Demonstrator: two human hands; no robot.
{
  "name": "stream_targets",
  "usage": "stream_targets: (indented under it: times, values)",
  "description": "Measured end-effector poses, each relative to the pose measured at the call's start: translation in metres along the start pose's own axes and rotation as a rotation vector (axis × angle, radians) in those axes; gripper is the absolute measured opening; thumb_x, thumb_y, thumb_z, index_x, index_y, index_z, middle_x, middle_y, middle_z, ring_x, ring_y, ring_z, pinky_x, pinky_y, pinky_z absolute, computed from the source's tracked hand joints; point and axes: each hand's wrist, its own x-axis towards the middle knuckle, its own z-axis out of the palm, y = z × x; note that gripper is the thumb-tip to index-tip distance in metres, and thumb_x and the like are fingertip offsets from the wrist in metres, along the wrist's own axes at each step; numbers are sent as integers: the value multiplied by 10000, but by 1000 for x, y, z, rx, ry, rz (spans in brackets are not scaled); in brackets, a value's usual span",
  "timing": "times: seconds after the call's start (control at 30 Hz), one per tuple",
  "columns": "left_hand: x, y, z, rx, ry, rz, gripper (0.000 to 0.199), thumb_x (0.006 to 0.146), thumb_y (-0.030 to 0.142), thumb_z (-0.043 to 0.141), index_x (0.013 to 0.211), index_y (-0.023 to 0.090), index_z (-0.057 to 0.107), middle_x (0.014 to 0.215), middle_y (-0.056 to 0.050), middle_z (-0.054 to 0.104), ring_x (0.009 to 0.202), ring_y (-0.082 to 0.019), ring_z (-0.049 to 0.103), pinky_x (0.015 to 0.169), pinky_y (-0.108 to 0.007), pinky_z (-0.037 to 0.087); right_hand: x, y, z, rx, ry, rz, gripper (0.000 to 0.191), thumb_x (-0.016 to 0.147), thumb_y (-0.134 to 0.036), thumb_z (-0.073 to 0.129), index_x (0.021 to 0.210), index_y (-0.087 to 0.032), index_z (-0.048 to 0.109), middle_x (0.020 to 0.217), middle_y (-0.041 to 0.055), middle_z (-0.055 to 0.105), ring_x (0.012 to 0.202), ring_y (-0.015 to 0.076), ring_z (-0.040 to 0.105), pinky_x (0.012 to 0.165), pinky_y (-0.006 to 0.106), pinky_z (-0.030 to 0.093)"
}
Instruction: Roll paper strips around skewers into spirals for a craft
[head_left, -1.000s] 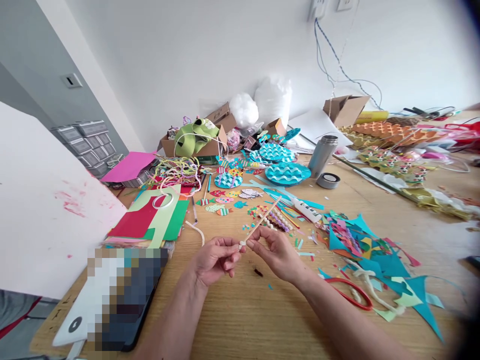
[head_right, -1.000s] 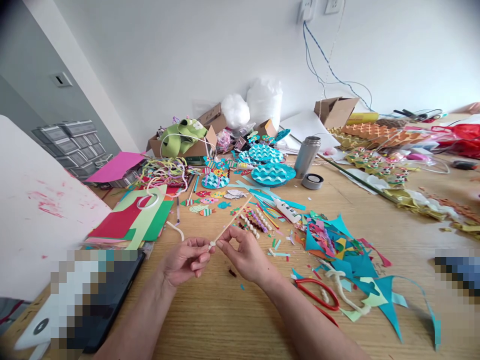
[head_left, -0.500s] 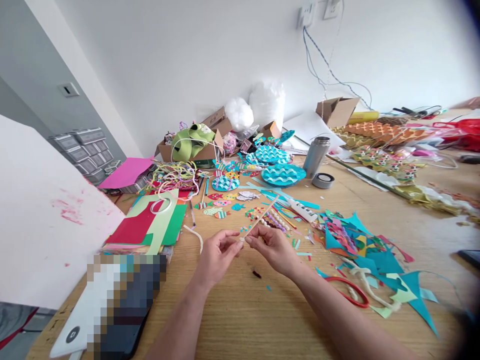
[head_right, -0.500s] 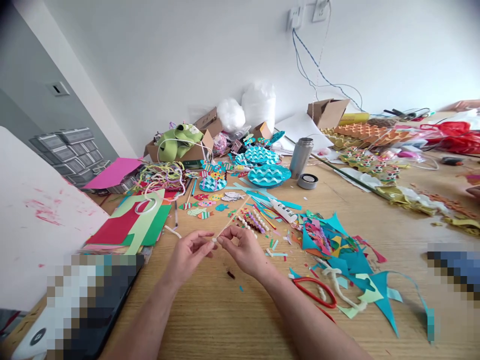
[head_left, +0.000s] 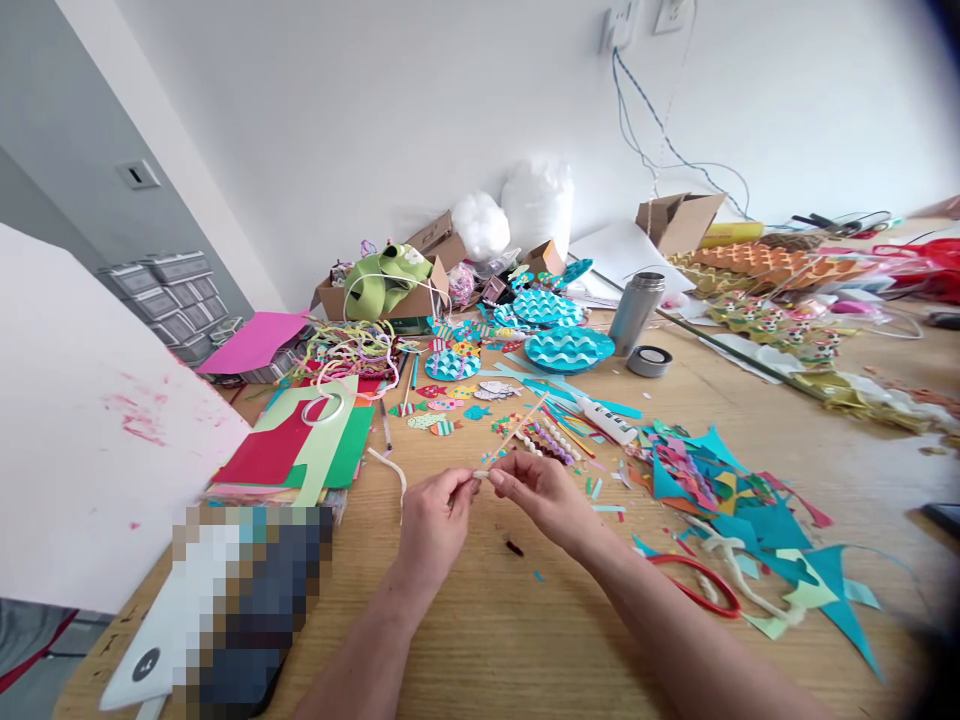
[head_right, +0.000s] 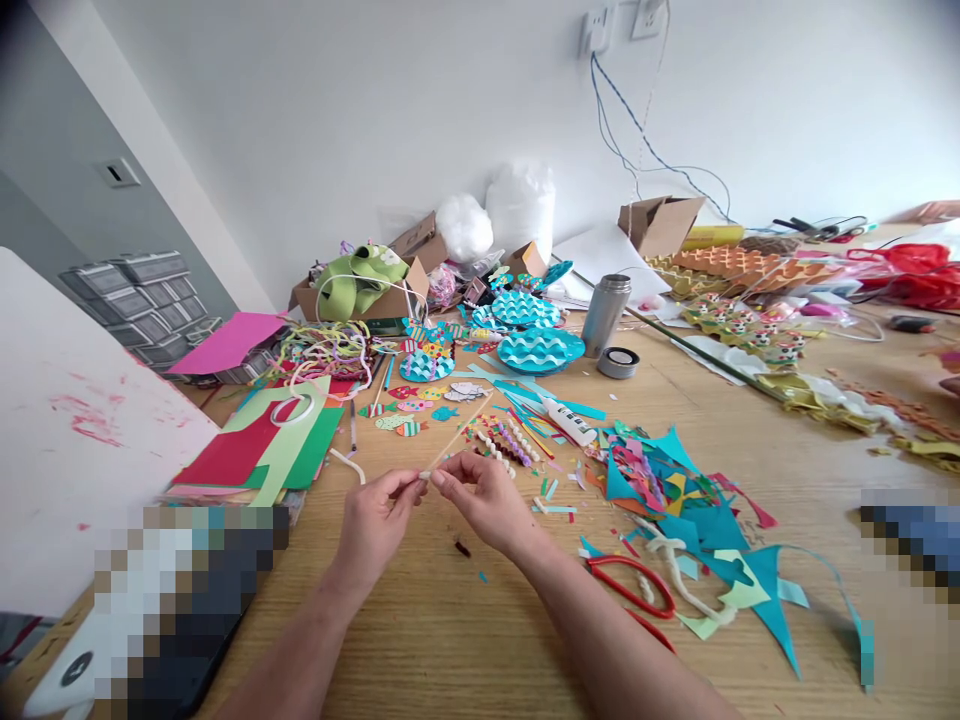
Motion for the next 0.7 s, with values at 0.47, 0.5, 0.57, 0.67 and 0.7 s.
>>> stream_targets:
  times: [0.47,0.5,0.57,0.67,0.7]
  values:
    - [5,6,-5,-799,-308,-452,213,731,318,601,748,106,609,580,-10,572,475,-99,521,473,-230,459,-3,-5,3,-127,27,-43,195,819,-298,512,707,-149,570,687,33,609,653,148,538,624,260,414]
    - [5,5,-6,-857,-334,-487,216,723,316,612,750,102,611,571,-3,563,456,-88,505,458,-224,453,-4,-5,3,-131,23,-49,193,819,-294,513,705,-149,568,686,33,608,653,148,538,624,259,414]
    - [6,5,-7,-938,-387,-536,217,714,312,627,745,97,616,551,10,544,417,-68,473,435,-212,443,-4,-5,2,-134,11,-62,189,820,-292,518,706,-149,567,687,33,606,655,148,537,623,257,416]
    - [7,3,-9,-1020,-451,-586,208,702,300,646,735,96,625,529,26,518,376,-43,430,409,-198,426,-3,-4,0,-141,-10,-88,190,822,-300,523,712,-152,571,693,32,605,662,148,533,627,256,417]
    - [7,2,-10,-1044,-474,-601,203,699,294,650,734,96,628,525,29,512,369,-38,418,401,-194,419,-3,-4,-1,-141,-17,-96,194,824,-306,525,714,-154,573,695,32,605,665,148,531,629,256,416]
